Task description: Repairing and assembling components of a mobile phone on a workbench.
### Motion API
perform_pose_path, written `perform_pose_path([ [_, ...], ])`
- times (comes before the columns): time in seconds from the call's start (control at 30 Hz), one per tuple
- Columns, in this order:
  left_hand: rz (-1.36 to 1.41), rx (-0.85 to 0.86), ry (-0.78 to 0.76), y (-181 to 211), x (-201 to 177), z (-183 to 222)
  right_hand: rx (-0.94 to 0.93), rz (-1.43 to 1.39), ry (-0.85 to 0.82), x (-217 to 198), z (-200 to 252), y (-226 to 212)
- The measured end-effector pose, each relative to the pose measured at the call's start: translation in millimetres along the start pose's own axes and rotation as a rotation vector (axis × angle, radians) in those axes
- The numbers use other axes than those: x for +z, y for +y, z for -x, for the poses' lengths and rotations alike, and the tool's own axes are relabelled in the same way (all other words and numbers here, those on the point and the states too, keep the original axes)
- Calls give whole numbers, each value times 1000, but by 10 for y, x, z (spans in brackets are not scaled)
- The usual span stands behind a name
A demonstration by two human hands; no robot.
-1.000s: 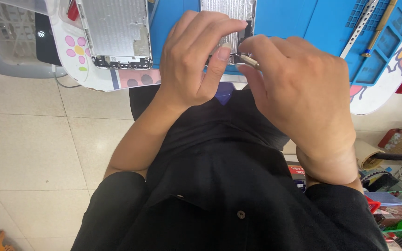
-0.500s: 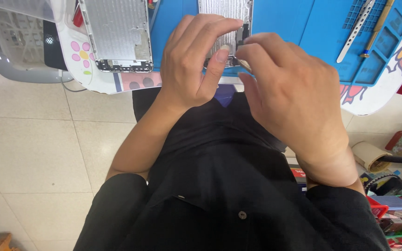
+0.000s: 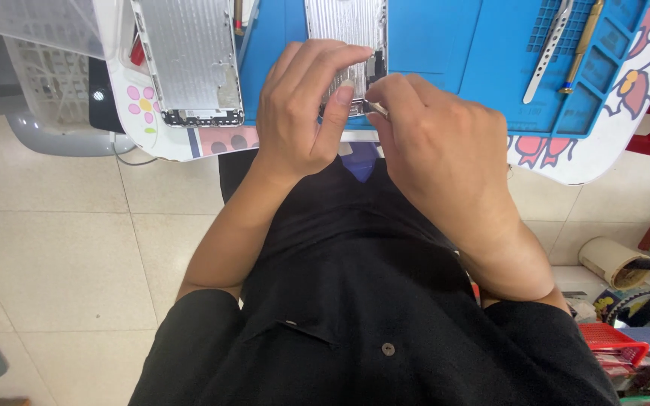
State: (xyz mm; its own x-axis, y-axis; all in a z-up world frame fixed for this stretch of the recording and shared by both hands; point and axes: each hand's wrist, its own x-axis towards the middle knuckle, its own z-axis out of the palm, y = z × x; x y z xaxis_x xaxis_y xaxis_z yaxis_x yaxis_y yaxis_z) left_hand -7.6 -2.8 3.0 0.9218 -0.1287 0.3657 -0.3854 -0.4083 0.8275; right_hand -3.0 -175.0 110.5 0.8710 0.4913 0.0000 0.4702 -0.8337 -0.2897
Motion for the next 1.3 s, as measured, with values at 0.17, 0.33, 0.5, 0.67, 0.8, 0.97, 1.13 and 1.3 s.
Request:
perform_pose_path([
  [0.17, -19, 12, 5, 84, -14, -20, 19, -54, 56, 3, 99, 29],
  [0.33, -54, 48, 20, 157, -16, -17, 56, -41, 64, -42, 305, 18],
  [0.5, -50, 68, 34, 250, -60, -39, 6, -314, 195, 108, 652, 51],
  [0.67, -33, 99, 61, 278, -83, -6, 171, -675, 181, 498, 1130, 20],
  [0.8, -47, 96, 69, 325, -76, 29, 177, -841, 290, 859, 1519, -83],
  [0.97, -36, 117, 88, 359, -97, 28, 127, -959, 291, 887, 1625, -175],
  [1.13, -25, 195, 82, 351, -85, 55, 151, -1022, 291, 953, 1664, -166],
  [1.3, -8, 247, 52, 395, -110, 91, 145, -1040, 231, 926, 1637, -162],
])
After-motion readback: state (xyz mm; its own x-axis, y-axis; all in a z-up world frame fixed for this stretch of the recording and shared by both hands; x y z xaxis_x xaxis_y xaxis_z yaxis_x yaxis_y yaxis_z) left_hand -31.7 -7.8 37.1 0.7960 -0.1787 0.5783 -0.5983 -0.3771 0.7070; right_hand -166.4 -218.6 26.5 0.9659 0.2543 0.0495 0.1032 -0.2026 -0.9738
